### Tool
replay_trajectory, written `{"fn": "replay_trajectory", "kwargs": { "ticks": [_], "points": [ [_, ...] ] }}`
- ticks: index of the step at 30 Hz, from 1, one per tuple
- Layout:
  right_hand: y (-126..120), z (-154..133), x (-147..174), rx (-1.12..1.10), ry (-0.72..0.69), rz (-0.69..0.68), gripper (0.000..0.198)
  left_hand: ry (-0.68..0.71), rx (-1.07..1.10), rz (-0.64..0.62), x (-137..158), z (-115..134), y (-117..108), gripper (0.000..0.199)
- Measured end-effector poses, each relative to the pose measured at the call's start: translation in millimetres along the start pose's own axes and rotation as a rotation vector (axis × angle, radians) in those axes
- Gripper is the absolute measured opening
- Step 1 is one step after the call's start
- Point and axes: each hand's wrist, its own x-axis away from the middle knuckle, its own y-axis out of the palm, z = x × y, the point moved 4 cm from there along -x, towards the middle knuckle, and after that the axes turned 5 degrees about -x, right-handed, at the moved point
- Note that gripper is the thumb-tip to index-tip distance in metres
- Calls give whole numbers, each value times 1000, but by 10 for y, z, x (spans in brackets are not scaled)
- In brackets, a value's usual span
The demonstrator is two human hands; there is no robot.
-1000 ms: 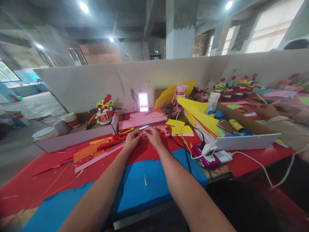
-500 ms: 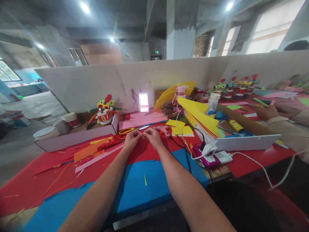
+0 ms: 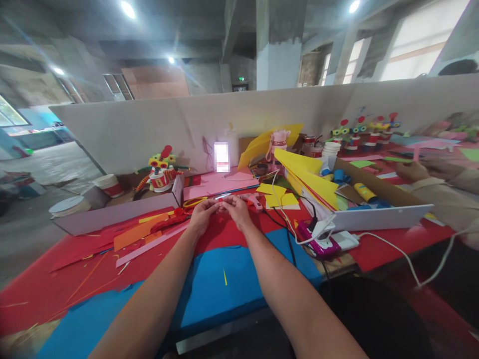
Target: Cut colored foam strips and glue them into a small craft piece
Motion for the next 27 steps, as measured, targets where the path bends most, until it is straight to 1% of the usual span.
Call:
{"fn": "replay_trajectory", "kwargs": {
  "ticks": [5,9,11,19,24,27],
  "points": [
    [1,-6,17,41,-4,-16,27,-35,32,-7,20,2,16,32],
    [8,-33,38,79,-32,-38,23,-125,90,-44,54,5,53,32],
    [4,-35,43,86,-27,-31,24,-147,98,-54,61,0,57,33],
    [0,21,41,13,61,-11,31,-159,110,-17,54,-31,43,33],
    [7,53,42,-18,66,-37,33,-164,117,16,58,-24,46,33],
    [-12,68,35,9,45,-41,31,-168,118,44,56,-32,43,34]
  ]
}}
